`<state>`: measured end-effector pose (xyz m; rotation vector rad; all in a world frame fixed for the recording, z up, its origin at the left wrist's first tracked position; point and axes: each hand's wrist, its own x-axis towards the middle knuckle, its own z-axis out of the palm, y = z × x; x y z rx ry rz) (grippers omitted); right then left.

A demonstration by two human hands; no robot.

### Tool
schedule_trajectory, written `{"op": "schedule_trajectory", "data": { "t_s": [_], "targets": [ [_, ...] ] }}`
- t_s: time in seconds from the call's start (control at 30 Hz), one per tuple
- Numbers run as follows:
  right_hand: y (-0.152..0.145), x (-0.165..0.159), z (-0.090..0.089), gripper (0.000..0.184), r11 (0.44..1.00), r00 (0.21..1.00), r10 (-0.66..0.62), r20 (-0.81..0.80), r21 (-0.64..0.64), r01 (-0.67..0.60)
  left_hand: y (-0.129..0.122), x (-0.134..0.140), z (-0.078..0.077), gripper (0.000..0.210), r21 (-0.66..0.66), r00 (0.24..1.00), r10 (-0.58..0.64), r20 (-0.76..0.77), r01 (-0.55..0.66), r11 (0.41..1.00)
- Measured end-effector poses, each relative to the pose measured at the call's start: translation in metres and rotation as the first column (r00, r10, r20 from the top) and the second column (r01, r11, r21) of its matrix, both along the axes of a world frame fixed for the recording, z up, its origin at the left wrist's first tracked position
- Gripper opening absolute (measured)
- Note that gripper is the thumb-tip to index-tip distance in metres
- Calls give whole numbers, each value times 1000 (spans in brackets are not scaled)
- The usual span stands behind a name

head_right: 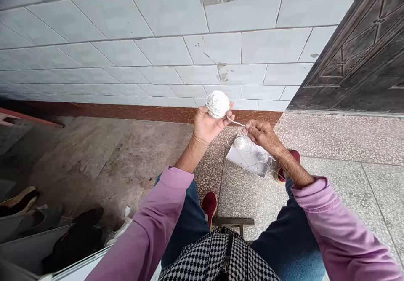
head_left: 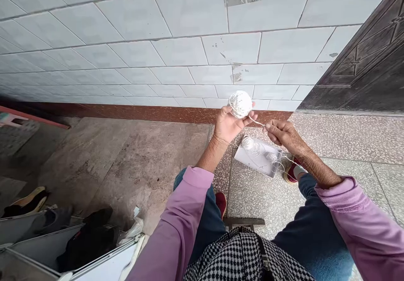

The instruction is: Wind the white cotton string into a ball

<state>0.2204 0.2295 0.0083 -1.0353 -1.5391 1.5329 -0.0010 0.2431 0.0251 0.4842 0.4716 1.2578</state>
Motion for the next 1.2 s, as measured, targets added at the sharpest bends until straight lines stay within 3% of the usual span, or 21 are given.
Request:
{"op": "schedule_trajectory", "data": {
  "t_s": [0.17, 0.37, 0.43, 0.53, 0.63, 0.73, 0.8, 0.87, 0.93, 1.0, 1.1, 1.2],
  "targets": [
    [-5, 3, 16, 50, 985, 982, -5, -190, -169, -27, 0, -7, -2, 83, 90, 975, -156, -158, 171, 981],
    [-21, -3, 26, 43, 958, 959, 75, -273, -247, -145, 3, -20, 10, 73, 286, 963, -134, -232, 200, 937],
    [-22, -4, 23, 41, 981, 981, 60, -185, -171, -92, 4, -23, 12, 71, 301, 970, -109, -216, 172, 938],
    [-18, 0, 17, 34, 993, 999, -33, 26, 118, 29, 7, -25, 11, 69, 279, 979, -62, -194, 116, 953],
    [-10, 7, 12, 33, 921, 966, -177, 188, 377, 96, 9, -24, 9, 72, 233, 979, -52, -197, 99, 967],
    [-4, 10, 6, 39, 873, 911, -268, 313, 478, 92, 8, -17, 10, 77, 188, 980, -79, -182, 114, 976],
    [-5, 6, 1, 45, 887, 898, -224, 380, 460, 26, 7, -11, 11, 81, 155, 987, -77, -143, 99, 983],
    [-11, -1, -1, 50, 928, 916, -43, 399, 355, -112, 8, -8, 10, 83, 103, 995, -46, -91, 56, 993],
    [-21, -5, 3, 51, 946, 925, 204, 321, 178, -271, 10, -7, 8, 81, 34, 999, -2, -48, 4, 999],
    [-30, -6, 14, 46, 932, 921, 354, 159, 18, -362, 13, -8, 5, 77, -26, 999, 34, -27, -35, 999],
    [-33, -1, 36, 38, 964, 964, 263, -50, -31, -264, 15, -7, 0, 73, -75, 998, 60, -15, -61, 995],
    [-22, 5, 47, 55, 995, 994, 66, -83, 82, -59, 8, 2, -1, 69, -116, 1000, 5, -2, -5, 993]
  ]
}}
